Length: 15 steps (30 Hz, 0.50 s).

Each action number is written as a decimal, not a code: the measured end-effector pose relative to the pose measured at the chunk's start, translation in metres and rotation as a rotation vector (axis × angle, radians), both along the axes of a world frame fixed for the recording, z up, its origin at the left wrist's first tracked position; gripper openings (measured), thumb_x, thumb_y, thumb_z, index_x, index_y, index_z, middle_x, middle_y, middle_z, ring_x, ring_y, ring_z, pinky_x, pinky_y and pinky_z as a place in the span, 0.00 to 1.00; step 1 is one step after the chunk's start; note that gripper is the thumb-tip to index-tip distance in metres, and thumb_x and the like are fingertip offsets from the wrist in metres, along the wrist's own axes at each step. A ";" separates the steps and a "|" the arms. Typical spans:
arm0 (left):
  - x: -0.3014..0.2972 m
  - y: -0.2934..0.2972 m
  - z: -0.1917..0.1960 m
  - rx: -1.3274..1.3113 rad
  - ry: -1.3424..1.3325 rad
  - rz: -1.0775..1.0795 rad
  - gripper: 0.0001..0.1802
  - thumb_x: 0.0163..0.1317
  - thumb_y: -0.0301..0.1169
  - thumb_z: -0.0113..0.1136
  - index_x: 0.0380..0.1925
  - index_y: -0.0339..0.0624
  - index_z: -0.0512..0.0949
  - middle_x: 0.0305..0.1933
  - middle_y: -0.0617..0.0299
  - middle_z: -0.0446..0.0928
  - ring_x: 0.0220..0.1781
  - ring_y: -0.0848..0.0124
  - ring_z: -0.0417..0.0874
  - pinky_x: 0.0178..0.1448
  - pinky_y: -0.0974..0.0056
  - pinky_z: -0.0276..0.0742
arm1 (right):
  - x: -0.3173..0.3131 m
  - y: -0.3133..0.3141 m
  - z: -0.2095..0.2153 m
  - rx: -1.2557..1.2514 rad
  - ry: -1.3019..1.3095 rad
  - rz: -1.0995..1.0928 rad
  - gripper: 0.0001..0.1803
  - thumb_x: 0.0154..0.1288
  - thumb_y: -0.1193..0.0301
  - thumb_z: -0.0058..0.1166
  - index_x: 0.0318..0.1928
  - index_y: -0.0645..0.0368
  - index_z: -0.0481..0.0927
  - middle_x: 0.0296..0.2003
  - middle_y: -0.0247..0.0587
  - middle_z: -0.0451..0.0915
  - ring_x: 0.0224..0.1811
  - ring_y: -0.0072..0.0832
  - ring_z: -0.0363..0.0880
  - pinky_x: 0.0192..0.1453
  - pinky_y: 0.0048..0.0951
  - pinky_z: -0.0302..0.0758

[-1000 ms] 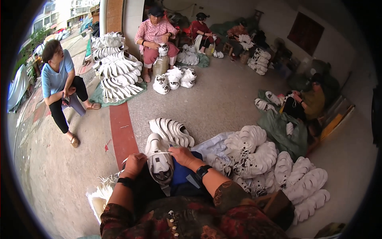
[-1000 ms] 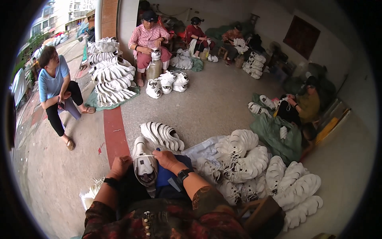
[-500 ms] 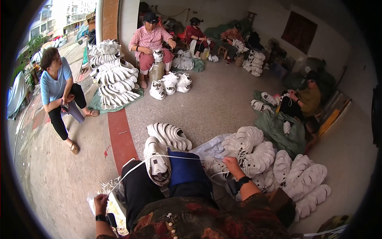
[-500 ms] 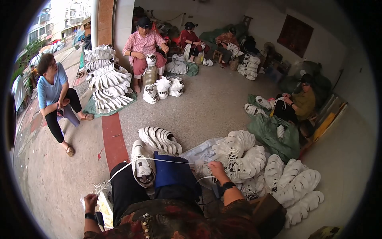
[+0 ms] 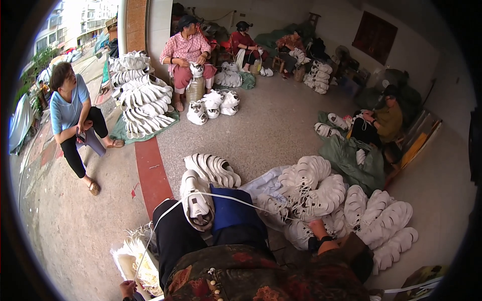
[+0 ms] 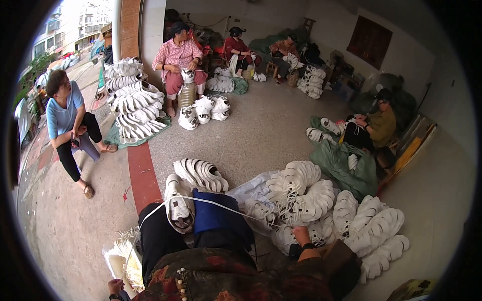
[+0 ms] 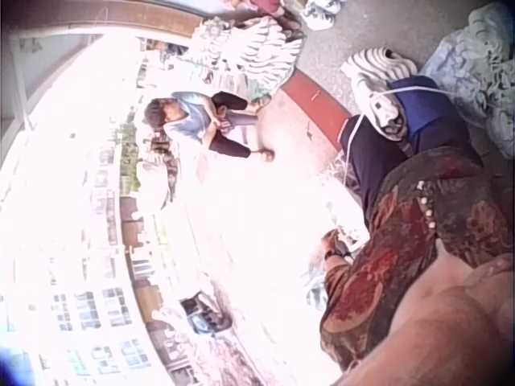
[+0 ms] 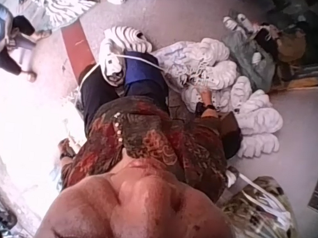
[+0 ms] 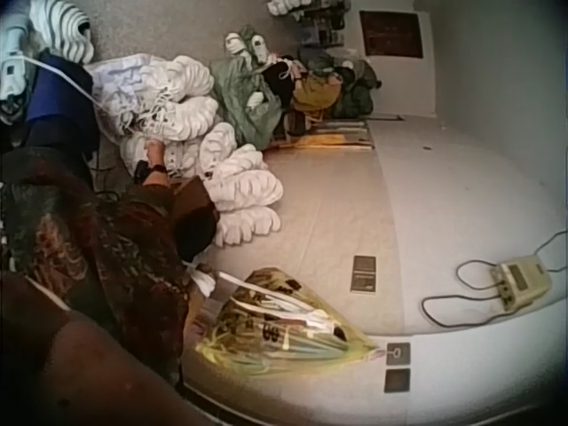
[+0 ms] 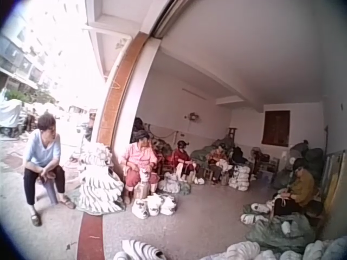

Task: The recorder is lacing white athletic shoes, inserting laces through the eyelets and securing them.

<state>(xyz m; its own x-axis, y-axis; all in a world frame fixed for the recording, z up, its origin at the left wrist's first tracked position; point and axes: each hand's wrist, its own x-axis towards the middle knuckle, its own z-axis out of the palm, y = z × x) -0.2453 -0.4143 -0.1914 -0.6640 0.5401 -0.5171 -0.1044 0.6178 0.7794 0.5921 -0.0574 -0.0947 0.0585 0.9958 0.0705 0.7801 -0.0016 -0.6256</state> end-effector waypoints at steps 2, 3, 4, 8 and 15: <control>-0.003 -0.014 -0.025 -0.016 0.003 0.055 0.07 0.49 0.25 0.62 0.25 0.31 0.77 0.18 0.55 0.77 0.13 0.69 0.76 0.16 0.68 0.73 | 0.013 -0.011 -0.008 -0.053 -0.049 -0.015 0.10 0.44 0.68 0.53 0.19 0.64 0.78 0.18 0.53 0.74 0.23 0.45 0.75 0.30 0.40 0.69; -0.001 -0.014 -0.031 -0.013 0.004 0.051 0.07 0.49 0.25 0.62 0.25 0.31 0.77 0.18 0.55 0.77 0.13 0.69 0.76 0.16 0.68 0.73 | 0.017 -0.014 -0.013 -0.103 -0.096 -0.038 0.10 0.44 0.68 0.53 0.19 0.63 0.78 0.18 0.53 0.74 0.24 0.45 0.75 0.30 0.40 0.70; 0.002 -0.020 -0.037 -0.049 0.025 0.026 0.08 0.49 0.26 0.63 0.23 0.31 0.77 0.17 0.55 0.76 0.13 0.70 0.75 0.16 0.68 0.71 | 0.014 -0.016 -0.014 -0.185 -0.019 -0.144 0.09 0.42 0.68 0.54 0.19 0.62 0.79 0.18 0.52 0.75 0.25 0.45 0.76 0.31 0.40 0.71; 0.015 -0.012 -0.049 -0.220 0.138 -0.152 0.10 0.48 0.30 0.65 0.19 0.33 0.77 0.16 0.56 0.76 0.12 0.73 0.73 0.14 0.68 0.67 | 0.033 -0.015 -0.033 0.016 -0.212 0.099 0.06 0.44 0.69 0.55 0.19 0.59 0.80 0.15 0.44 0.75 0.18 0.37 0.75 0.23 0.36 0.70; 0.083 0.124 0.072 0.100 -0.200 -0.010 0.12 0.53 0.32 0.57 0.15 0.41 0.69 0.11 0.64 0.67 0.09 0.72 0.66 0.13 0.66 0.60 | -0.084 0.048 0.007 -0.564 0.275 0.260 0.13 0.52 0.72 0.53 0.13 0.57 0.71 0.12 0.33 0.69 0.14 0.20 0.66 0.18 0.22 0.60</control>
<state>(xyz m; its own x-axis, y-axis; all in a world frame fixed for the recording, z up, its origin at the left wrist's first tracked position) -0.1624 -0.2903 -0.1195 -0.5479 0.6017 -0.5812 -0.2571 0.5401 0.8014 0.5082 -0.0095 -0.0877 -0.2467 0.8600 -0.4467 0.6118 -0.2193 -0.7600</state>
